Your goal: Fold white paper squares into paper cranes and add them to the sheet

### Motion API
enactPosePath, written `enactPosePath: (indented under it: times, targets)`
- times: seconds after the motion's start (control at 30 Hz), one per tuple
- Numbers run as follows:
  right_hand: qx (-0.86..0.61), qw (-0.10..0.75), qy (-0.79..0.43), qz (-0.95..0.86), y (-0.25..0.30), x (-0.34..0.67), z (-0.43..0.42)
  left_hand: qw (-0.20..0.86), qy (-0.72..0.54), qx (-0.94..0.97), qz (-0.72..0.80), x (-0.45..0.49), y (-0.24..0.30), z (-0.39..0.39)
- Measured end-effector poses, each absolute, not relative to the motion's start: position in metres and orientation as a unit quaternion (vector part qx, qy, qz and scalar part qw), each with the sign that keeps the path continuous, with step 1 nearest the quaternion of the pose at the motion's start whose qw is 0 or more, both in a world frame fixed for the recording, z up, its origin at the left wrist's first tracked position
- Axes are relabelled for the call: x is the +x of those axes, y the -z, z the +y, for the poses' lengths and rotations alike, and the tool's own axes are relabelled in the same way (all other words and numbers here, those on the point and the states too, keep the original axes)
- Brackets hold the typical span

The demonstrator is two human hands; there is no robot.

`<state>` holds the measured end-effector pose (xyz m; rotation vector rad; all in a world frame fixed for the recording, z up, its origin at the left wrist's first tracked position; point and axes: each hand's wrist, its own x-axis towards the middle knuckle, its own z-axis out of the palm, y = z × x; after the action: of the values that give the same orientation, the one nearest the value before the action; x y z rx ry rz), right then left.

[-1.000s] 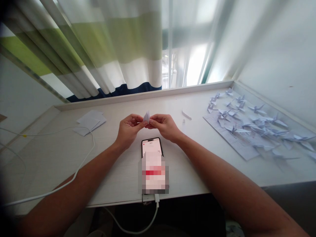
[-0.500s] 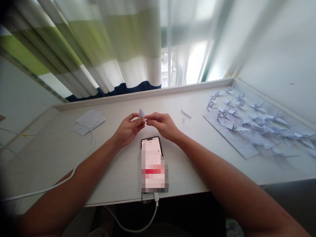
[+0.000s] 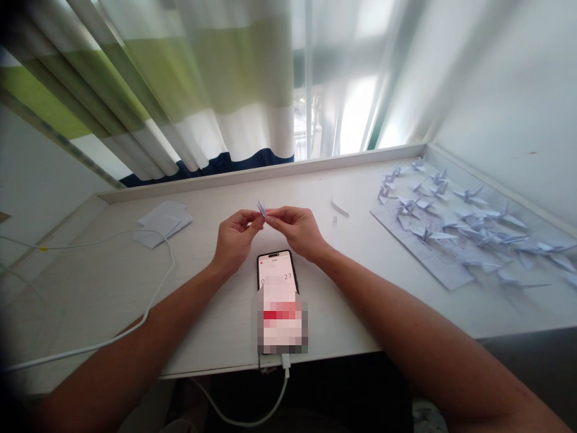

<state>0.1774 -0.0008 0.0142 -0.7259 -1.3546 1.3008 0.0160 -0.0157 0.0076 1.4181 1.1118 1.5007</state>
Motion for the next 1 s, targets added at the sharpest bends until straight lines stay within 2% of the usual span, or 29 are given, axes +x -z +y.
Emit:
enactPosePath:
  times: [0.17,1.0]
  targets:
    - [-0.324,0.539,-0.545,-0.555,-0.014,0.180,0.001,0.324,-0.559,0.615,0.452,0.012,-0.013,-0.020]
    - [-0.367,0.538,-0.556,-0.517,-0.020,0.182,-0.001,0.331,-0.533,0.626,0.464,0.004,-0.013,-0.015]
